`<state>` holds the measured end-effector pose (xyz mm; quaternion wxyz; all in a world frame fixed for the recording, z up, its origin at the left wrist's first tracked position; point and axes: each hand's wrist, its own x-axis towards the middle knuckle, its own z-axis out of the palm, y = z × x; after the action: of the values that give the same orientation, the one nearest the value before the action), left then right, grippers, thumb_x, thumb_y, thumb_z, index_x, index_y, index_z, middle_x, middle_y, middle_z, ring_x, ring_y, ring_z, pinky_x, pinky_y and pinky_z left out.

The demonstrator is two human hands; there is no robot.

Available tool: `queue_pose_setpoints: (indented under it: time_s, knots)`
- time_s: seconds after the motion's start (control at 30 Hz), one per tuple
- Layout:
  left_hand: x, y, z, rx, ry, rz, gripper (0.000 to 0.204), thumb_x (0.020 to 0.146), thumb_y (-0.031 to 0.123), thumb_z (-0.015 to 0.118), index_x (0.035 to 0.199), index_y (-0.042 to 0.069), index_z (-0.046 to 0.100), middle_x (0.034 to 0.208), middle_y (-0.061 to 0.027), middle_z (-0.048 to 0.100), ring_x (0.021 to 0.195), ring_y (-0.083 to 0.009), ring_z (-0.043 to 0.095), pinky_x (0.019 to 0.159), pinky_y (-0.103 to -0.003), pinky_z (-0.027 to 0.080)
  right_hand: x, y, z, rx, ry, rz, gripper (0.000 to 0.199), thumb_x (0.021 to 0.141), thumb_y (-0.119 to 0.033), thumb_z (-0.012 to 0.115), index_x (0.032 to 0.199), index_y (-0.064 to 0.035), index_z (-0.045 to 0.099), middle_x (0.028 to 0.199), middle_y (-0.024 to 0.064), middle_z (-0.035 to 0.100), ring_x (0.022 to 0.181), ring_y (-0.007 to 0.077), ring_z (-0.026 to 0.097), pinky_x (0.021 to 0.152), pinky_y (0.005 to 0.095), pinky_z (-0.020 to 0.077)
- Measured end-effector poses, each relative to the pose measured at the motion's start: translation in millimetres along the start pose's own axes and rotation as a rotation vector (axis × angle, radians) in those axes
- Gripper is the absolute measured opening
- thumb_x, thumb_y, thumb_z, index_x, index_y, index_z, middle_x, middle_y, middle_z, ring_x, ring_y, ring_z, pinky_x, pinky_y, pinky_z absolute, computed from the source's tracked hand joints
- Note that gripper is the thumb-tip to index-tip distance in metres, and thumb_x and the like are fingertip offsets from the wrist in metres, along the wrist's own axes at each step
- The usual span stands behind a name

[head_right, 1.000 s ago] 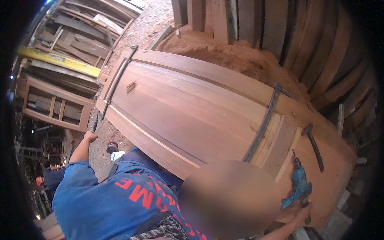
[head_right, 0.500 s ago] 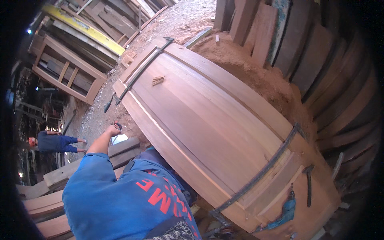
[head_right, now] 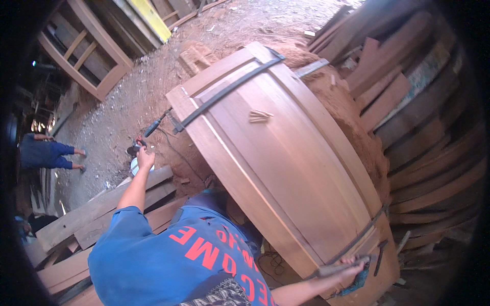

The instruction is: The person assembles a wooden door by securing a frame to a large wooden panel using clamps and a hammer. They position the frame, tighten the clamps, and hammer nails into the wood to fasten the components together.

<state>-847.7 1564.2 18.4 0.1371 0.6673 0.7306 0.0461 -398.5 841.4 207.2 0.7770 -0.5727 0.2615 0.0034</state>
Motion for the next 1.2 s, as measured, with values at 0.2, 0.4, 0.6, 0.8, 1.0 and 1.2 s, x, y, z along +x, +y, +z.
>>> queue_pose_setpoints:
  time_s: [0.2,0.4,0.6,0.8,1.0,1.2]
  knots:
    - [87,-7,6,-0.25,-0.036,0.261,0.072,0.071,0.032,0.082,0.128,-0.002,0.054,0.122,-0.0222,0.06,0.115,-0.0326,0.059,0.102,-0.04,0.045,-65,99,196,-0.333,-0.319,0.08,0.032,0.1,-0.04,0.052,0.111,-0.0105,0.051,0.073,-0.001,0.047,0.051,0.0098,0.045,0.045,0.0249,0.0406]
    - [135,16,-2,-0.355,-0.547,0.158,0.044,0.073,0.033,0.081,0.098,-0.001,0.067,0.088,-0.0113,0.069,0.08,-0.021,0.065,0.075,-0.036,0.051,-196,159,361,-0.386,-0.758,0.206,0.033,0.097,-0.016,0.061,0.124,-0.0072,0.045,0.072,0.0033,0.056,0.05,0.0129,0.054,0.042,0.0277,0.0475]
    - [161,2,24,-0.376,-0.647,0.15,0.037,0.073,0.034,0.081,0.08,0.001,0.068,0.073,-0.0095,0.068,0.069,-0.019,0.063,0.067,-0.036,0.051,-206,222,420,-1.193,-1.147,0.209,0.044,0.092,-0.013,0.067,0.13,0.0008,0.05,0.069,0.0048,0.058,0.051,0.0124,0.055,0.044,0.0307,0.0455]
    - [158,34,-3,-0.477,-0.741,0.152,0.039,0.07,0.037,0.08,0.091,0.005,0.075,0.075,-0.0082,0.072,0.071,-0.0167,0.066,0.067,-0.036,0.054,-231,249,530,-1.582,-1.462,-0.318,0.039,0.084,-0.022,0.07,0.113,0.0028,0.061,0.1,0.0278,0.068,0.093,0.0423,0.066,0.077,0.0466,0.051]
    - [184,13,38,-0.494,-1.132,0.033,0.036,0.072,0.027,0.086,0.095,0.002,0.073,0.083,-0.0112,0.074,0.072,-0.0216,0.071,0.064,-0.037,0.057,-257,292,625,-1.794,-1.554,-0.359,0.028,0.082,-0.017,0.069,0.099,0.0029,0.06,0.077,0.024,0.065,0.072,0.0404,0.066,0.064,0.0483,0.0514]
    - [193,16,78,-0.723,-1.734,-0.292,0.026,0.081,0.024,0.081,0.099,0.008,0.071,0.073,-0.001,0.064,0.058,-0.0128,0.058,0.055,-0.03,0.05,-282,332,729,-1.851,-1.806,-0.817,0.032,0.08,-0.02,0.069,0.103,0.0002,0.061,0.086,0.031,0.066,0.087,0.0509,0.064,0.073,0.0537,0.0509]
